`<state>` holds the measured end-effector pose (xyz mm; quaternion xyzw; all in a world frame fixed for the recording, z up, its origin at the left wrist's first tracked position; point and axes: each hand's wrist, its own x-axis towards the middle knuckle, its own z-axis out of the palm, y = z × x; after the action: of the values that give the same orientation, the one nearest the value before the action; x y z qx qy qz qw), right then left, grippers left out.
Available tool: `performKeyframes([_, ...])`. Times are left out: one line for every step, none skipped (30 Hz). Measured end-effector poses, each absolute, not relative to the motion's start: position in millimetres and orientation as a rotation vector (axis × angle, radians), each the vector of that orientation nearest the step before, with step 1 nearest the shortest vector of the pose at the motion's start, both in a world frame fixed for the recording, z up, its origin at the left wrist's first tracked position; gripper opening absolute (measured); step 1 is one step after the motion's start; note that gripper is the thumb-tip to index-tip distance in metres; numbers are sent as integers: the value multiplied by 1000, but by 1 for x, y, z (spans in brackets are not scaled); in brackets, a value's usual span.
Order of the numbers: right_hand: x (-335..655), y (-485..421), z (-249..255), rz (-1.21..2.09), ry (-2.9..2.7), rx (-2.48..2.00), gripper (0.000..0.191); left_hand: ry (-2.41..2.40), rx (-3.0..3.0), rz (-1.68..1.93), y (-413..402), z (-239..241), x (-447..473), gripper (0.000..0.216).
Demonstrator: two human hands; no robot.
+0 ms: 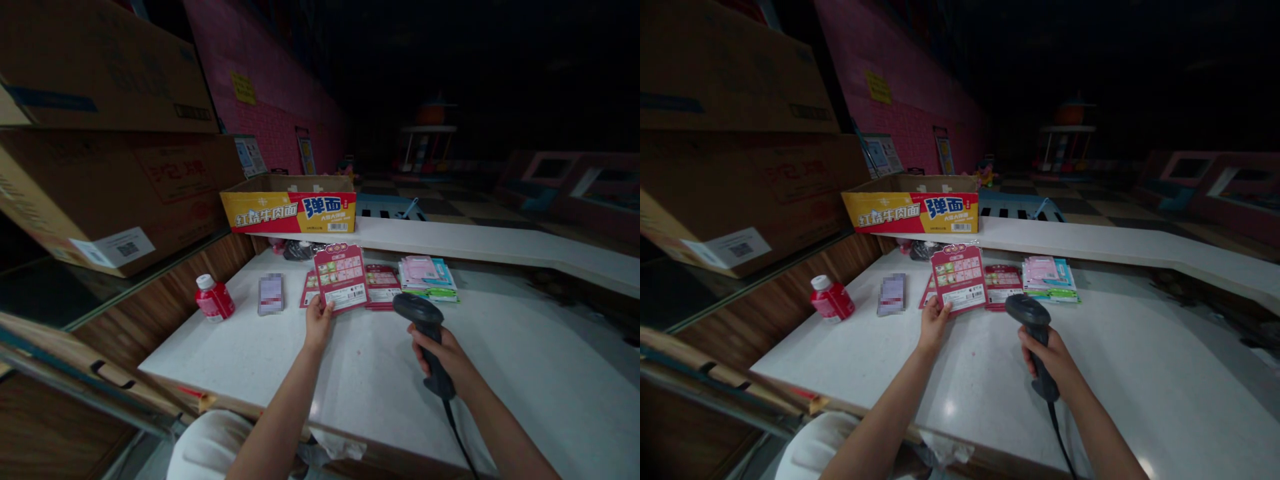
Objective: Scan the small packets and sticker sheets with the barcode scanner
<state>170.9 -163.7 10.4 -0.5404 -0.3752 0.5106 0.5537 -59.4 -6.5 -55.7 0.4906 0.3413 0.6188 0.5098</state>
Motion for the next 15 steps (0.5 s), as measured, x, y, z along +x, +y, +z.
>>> performKeyframes([179, -161, 8, 1220, -839, -1264, 46, 816, 1181, 1494, -7, -55, -59, 51])
performKeyframes([188, -159, 5, 1231, -787, -1239, 46, 809, 1177, 1495, -8, -53, -59, 52])
performKeyframes([198, -157, 1, 1233, -742, -1193, 46, 800, 1170, 1491, -9, -52, -59, 53])
performKeyframes([208, -155, -2, 1242, -705, -1136, 45, 791, 1162, 1481, -10, -51, -59, 54])
performKeyframes([218, -154, -6, 1253, -671, -1088, 45, 785, 1154, 1467, -10, -49, -59, 54])
performKeyframes([226, -154, -11, 1265, -640, -1046, 45, 782, 1152, 1453, -12, -48, -59, 55])
performKeyframes([234, -154, -15, 1278, -607, -1011, 45, 783, 1151, 1441, -13, -47, -59, 55])
performKeyframes([239, -154, -19, 1275, -570, -982, 43, 789, 1152, 1426, -14, -46, -59, 56])
performKeyframes([244, -155, -22, 1274, -532, -961, 42, 798, 1153, 1407, -16, -45, -59, 57])
performKeyframes([247, -156, -25, 1272, -497, -944, 40, 809, 1152, 1382, -18, -45, -58, 58])
performKeyframes([249, -156, -28, 1269, -468, -930, 39, 821, 1147, 1351, -20, -45, -55, 59])
performKeyframes([251, -157, -30, 1270, -447, -918, 38, 831, 1139, 1315, -21, -45, -52, 59])
performKeyframes([251, -157, -32, 1271, -435, -906, 38, 840, 1131, 1283, -22, -46, -47, 59])
performKeyframes([252, -156, -33, 1271, -428, -896, 38, 844, 1126, 1260, -22, -47, -41, 59])
performKeyframes([252, -155, -33, 1273, -425, -889, 38, 847, 1127, 1251, -22, -47, -34, 57])
